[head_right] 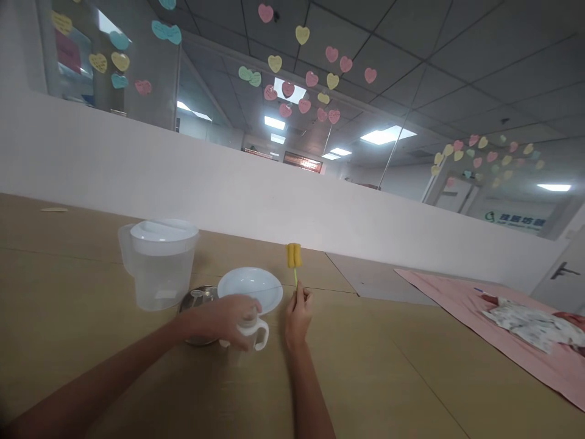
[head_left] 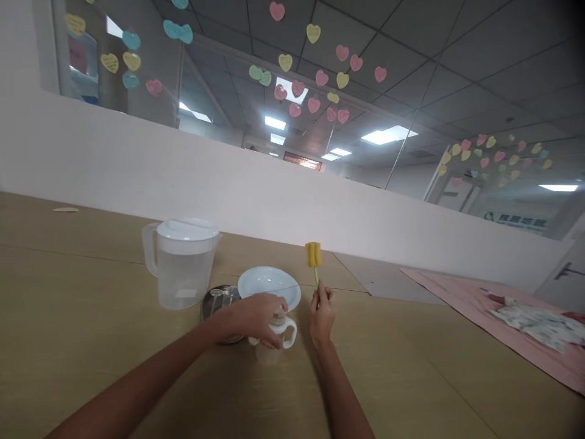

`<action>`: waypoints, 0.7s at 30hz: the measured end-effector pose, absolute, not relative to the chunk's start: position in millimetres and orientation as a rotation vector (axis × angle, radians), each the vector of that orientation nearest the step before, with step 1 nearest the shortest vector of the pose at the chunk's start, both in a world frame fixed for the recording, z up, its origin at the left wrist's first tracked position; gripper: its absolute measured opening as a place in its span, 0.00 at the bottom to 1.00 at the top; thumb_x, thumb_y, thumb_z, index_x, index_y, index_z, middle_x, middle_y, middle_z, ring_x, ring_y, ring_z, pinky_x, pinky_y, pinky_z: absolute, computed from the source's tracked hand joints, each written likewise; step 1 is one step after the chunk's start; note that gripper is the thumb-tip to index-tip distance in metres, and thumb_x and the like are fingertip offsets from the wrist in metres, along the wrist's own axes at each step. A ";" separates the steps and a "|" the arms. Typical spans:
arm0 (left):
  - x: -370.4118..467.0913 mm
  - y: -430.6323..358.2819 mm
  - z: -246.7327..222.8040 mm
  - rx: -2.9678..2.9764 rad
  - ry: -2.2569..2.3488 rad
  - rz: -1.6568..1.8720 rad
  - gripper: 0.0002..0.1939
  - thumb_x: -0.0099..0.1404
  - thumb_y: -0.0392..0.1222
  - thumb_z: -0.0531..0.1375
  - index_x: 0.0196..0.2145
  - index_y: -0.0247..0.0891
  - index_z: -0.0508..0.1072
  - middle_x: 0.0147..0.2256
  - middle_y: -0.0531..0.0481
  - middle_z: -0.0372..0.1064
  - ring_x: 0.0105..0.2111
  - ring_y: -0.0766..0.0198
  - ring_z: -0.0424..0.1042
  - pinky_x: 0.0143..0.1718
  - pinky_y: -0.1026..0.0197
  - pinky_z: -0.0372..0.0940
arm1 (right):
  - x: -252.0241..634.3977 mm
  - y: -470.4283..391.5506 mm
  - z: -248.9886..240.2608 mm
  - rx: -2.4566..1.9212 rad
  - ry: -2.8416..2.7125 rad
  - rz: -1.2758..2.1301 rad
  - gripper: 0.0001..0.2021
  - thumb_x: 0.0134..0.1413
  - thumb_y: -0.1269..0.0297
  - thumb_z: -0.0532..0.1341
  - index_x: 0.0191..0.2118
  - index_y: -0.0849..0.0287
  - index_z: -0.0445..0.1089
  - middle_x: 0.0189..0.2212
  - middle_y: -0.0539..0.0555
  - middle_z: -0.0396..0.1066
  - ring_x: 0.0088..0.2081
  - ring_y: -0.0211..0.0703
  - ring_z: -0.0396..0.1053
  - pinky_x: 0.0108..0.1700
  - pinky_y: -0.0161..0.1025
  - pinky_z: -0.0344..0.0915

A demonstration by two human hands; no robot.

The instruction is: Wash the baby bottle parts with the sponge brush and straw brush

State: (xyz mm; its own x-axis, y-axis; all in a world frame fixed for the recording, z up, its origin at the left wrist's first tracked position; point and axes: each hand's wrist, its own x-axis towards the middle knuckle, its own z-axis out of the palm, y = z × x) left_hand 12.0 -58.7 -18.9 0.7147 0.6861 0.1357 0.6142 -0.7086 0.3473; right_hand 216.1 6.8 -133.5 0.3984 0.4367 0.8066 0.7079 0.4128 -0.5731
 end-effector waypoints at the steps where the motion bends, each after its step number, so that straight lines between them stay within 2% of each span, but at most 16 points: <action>1: 8.7 -57.3 -12.9 2.581 0.992 0.469 0.28 0.43 0.52 0.65 0.42 0.42 0.67 0.39 0.52 0.68 0.38 0.59 0.67 0.35 0.64 0.61 | 216.2 8.0 -133.7 -1.190 -1.176 -0.162 0.20 0.55 0.55 0.50 0.47 0.63 0.68 0.32 0.56 0.61 0.33 0.41 0.62 0.37 0.38 0.60; 3: 2.0 -53.9 -0.7 2.467 0.964 0.668 0.28 0.42 0.53 0.65 0.42 0.43 0.68 0.40 0.53 0.67 0.39 0.59 0.67 0.37 0.64 0.61 | 218.2 11.5 -134.4 -1.164 -1.020 0.104 0.21 0.50 0.52 0.55 0.44 0.63 0.69 0.27 0.53 0.62 0.26 0.37 0.62 0.28 0.35 0.59; 6: -6.6 -44.1 9.8 2.342 1.012 0.932 0.27 0.44 0.55 0.64 0.41 0.42 0.69 0.42 0.52 0.67 0.41 0.58 0.66 0.41 0.62 0.61 | 225.9 16.3 -135.0 -1.019 -0.830 0.651 0.19 0.42 0.52 0.62 0.39 0.61 0.69 0.17 0.44 0.55 0.16 0.30 0.50 0.16 0.30 0.48; 10: -14.8 -21.8 1.4 2.347 1.201 1.081 0.28 0.43 0.56 0.64 0.42 0.40 0.70 0.40 0.49 0.65 0.41 0.56 0.65 0.43 0.59 0.60 | 232.7 14.8 -129.6 -0.822 -0.853 0.923 0.14 0.37 0.54 0.65 0.27 0.58 0.66 0.18 0.43 0.56 0.14 0.27 0.42 0.13 0.28 0.42; 13: -19.4 -7.2 -10.2 2.448 1.326 1.070 0.29 0.44 0.55 0.65 0.44 0.40 0.70 0.39 0.49 0.63 0.40 0.57 0.65 0.42 0.58 0.61 | 228.9 8.4 -122.6 -0.775 -0.960 1.072 0.15 0.36 0.53 0.65 0.26 0.59 0.66 0.17 0.43 0.56 0.14 0.25 0.40 0.12 0.27 0.40; 18: -27.4 2.5 -14.9 2.768 1.451 1.030 0.27 0.48 0.45 0.65 0.47 0.37 0.67 0.38 0.46 0.60 0.40 0.57 0.63 0.39 0.59 0.61 | 223.5 0.9 -114.8 -0.852 -1.058 1.153 0.16 0.31 0.59 0.69 0.28 0.63 0.72 0.18 0.45 0.63 0.14 0.24 0.45 0.14 0.27 0.41; 21: -24.9 0.0 -15.6 3.059 1.533 0.924 0.19 0.52 0.36 0.61 0.44 0.37 0.68 0.37 0.45 0.61 0.40 0.56 0.62 0.39 0.58 0.59 | 218.4 -3.8 -110.4 -0.950 -1.138 0.982 0.13 0.31 0.60 0.69 0.28 0.61 0.74 0.22 0.49 0.70 0.17 0.28 0.55 0.18 0.29 0.52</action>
State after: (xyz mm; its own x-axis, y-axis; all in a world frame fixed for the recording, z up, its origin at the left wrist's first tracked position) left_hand -24.9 0.0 -15.6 0.5105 0.6146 0.6014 0.8189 -0.5608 -0.1220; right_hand 218.4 -3.8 -110.4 0.1380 0.9526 0.2710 -0.1280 0.2885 -0.9489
